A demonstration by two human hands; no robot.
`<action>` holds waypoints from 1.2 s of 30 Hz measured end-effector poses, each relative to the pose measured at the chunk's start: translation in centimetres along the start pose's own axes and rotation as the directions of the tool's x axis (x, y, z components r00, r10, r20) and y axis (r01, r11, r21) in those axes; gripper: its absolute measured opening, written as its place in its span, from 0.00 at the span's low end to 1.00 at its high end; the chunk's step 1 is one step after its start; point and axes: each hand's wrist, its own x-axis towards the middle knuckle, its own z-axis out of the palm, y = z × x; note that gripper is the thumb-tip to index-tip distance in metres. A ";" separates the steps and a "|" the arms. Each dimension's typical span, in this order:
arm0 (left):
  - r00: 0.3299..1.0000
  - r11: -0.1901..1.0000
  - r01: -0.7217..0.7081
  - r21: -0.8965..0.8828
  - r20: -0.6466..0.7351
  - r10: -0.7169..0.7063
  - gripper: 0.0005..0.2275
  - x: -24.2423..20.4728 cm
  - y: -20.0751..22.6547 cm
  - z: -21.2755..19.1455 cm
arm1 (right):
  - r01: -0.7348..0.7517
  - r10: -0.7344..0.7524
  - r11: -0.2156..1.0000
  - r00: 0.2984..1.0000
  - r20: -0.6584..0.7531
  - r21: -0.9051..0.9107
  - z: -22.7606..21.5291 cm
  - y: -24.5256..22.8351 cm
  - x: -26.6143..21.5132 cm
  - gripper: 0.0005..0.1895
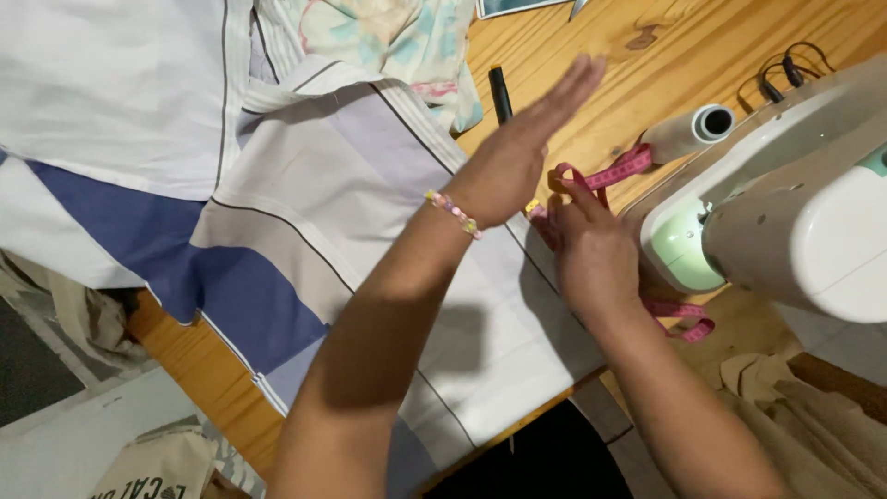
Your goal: The person measures a piece of striped fabric on a wooden table using a pink measuring tape. They repeatedly align the tape along the edges, smooth the fabric, and mark measurements with a black marker.
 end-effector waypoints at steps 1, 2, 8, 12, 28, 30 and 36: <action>1.000 1.000 0.003 0.001 -0.001 -0.003 0.34 -0.7 0.9 -0.8 | 0.001 -0.001 1.000 1.000 0.001 0.003 0.9 0.2 -0.4 0.12; 0.988 0.994 0.086 0.064 -0.136 -0.077 0.30 -1.3 1.8 -1.5 | -0.133 0.119 0.976 0.989 0.090 0.170 1.8 0.5 -0.8 0.09; 0.896 0.804 0.297 0.515 -0.442 -0.048 0.09 -11.0 -0.9 1.7 | -0.725 0.410 0.352 0.688 0.599 0.592 6.0 -1.4 -1.5 0.07; 0.930 0.613 0.228 0.756 -0.356 0.094 0.15 -14.0 -1.7 5.2 | -0.795 0.422 0.367 0.604 0.676 0.482 8.2 -1.9 -0.9 0.13; 0.903 0.441 0.071 0.895 -0.246 0.352 0.10 -12.1 -3.6 4.8 | -0.807 0.393 0.481 0.547 0.739 0.342 6.3 -1.8 2.0 0.14; 0.911 0.439 0.056 0.897 -0.226 0.344 0.10 -12.0 -3.6 4.7 | -0.834 0.386 0.410 0.525 0.759 0.368 4.0 -2.7 3.1 0.14; 0.934 0.488 0.048 0.871 -0.212 0.288 0.13 -12.3 -3.9 4.7 | -0.628 0.334 0.742 0.648 0.684 0.233 5.2 -0.5 2.2 0.18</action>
